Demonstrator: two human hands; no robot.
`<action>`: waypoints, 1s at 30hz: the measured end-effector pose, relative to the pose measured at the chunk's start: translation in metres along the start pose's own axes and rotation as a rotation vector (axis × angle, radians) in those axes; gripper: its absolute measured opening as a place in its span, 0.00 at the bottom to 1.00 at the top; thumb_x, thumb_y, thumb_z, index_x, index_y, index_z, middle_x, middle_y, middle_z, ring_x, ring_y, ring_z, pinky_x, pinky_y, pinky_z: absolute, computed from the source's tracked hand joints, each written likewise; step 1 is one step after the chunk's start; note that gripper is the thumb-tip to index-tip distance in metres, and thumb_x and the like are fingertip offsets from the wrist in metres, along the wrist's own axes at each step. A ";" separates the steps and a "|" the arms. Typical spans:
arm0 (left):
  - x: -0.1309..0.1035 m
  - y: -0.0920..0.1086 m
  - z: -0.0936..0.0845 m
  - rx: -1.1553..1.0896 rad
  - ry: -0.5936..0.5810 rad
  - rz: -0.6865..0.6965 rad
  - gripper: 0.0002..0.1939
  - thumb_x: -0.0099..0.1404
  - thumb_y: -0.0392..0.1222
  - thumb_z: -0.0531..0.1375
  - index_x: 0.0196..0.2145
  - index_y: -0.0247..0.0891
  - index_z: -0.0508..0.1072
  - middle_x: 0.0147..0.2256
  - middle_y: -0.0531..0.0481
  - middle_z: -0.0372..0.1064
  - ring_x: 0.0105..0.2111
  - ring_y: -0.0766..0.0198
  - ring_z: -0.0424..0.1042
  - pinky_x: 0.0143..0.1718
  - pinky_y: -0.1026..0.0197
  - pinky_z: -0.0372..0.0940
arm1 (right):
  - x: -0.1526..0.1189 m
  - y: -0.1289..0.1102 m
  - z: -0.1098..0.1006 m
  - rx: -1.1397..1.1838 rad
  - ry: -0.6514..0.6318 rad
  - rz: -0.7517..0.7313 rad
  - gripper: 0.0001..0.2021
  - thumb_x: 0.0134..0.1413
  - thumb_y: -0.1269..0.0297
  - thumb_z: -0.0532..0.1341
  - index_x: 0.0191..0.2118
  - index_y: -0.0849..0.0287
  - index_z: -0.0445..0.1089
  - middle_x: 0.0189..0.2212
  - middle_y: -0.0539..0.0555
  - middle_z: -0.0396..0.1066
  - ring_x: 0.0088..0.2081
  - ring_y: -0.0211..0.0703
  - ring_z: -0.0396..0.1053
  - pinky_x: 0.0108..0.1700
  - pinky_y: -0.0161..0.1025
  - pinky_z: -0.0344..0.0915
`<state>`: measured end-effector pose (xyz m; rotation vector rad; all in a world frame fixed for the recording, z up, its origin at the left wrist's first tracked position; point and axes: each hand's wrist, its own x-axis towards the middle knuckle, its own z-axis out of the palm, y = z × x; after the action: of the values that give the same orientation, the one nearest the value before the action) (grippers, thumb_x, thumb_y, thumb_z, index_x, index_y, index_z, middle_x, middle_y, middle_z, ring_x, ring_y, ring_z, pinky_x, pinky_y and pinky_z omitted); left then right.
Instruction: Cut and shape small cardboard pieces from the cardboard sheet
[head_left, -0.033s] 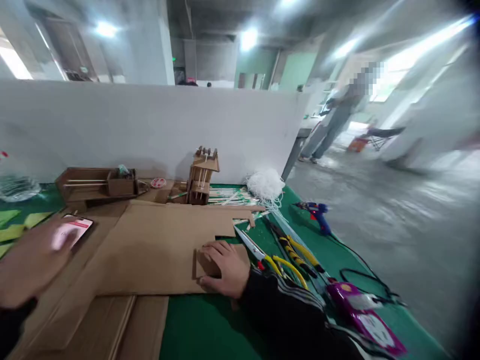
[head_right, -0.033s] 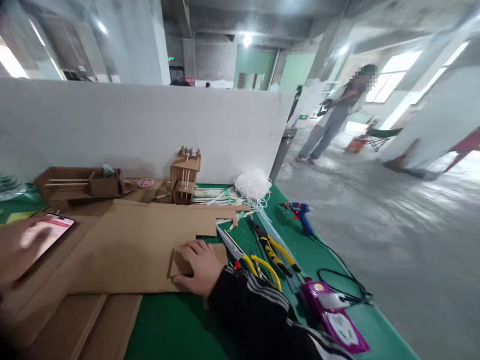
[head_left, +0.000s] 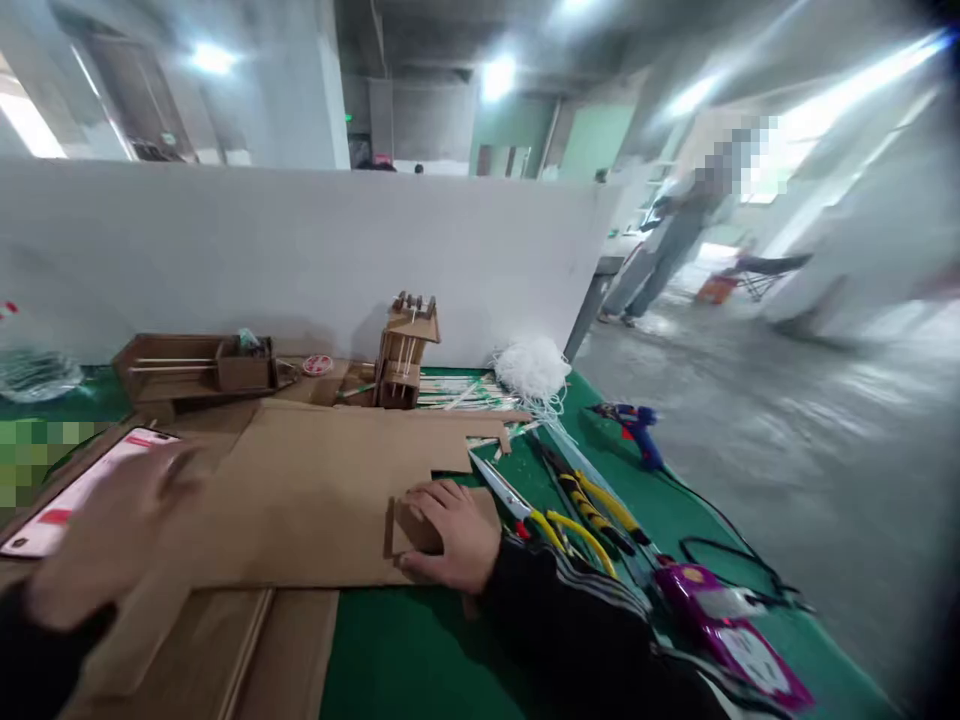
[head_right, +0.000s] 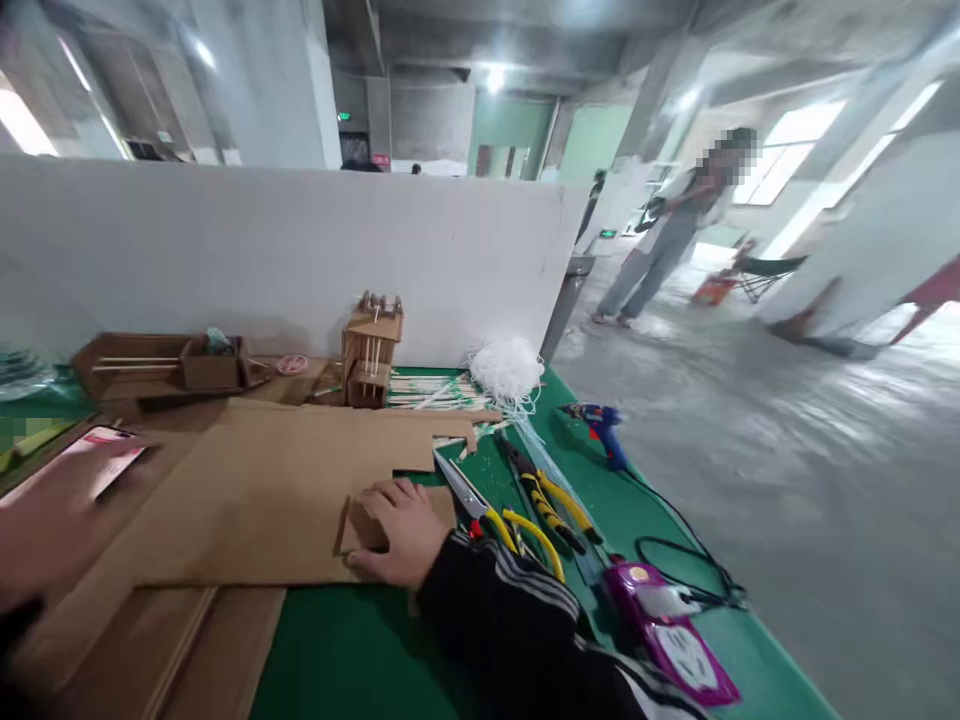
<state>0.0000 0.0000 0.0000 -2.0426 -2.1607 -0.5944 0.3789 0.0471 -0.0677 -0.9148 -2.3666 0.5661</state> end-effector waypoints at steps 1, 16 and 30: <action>-0.011 0.031 0.012 -0.151 -0.096 -0.002 0.25 0.69 0.56 0.49 0.54 0.36 0.66 0.54 0.42 0.69 0.54 0.47 0.68 0.57 0.45 0.59 | 0.001 -0.001 0.000 0.004 0.012 0.006 0.31 0.40 0.55 0.74 0.51 0.61 0.70 0.48 0.63 0.72 0.48 0.65 0.65 0.49 0.62 0.62; -0.021 0.180 0.083 -1.960 -1.078 -0.173 0.27 0.73 0.51 0.50 0.67 0.52 0.50 0.59 0.45 0.64 0.56 0.55 0.67 0.56 0.50 0.61 | -0.014 -0.014 -0.006 0.250 0.354 -0.144 0.35 0.49 0.49 0.70 0.59 0.49 0.56 0.54 0.59 0.66 0.55 0.57 0.64 0.54 0.53 0.63; -0.034 0.171 0.100 -1.599 -0.777 0.026 0.30 0.71 0.52 0.53 0.67 0.53 0.50 0.69 0.52 0.44 0.68 0.54 0.43 0.67 0.49 0.44 | -0.022 -0.011 0.003 0.254 0.230 -0.072 0.46 0.47 0.53 0.72 0.66 0.49 0.47 0.59 0.61 0.60 0.60 0.57 0.60 0.61 0.53 0.60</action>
<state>0.1893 0.0062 -0.0686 -3.3582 -2.0208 -2.4491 0.3857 0.0241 -0.0710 -0.7354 -2.0574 0.6756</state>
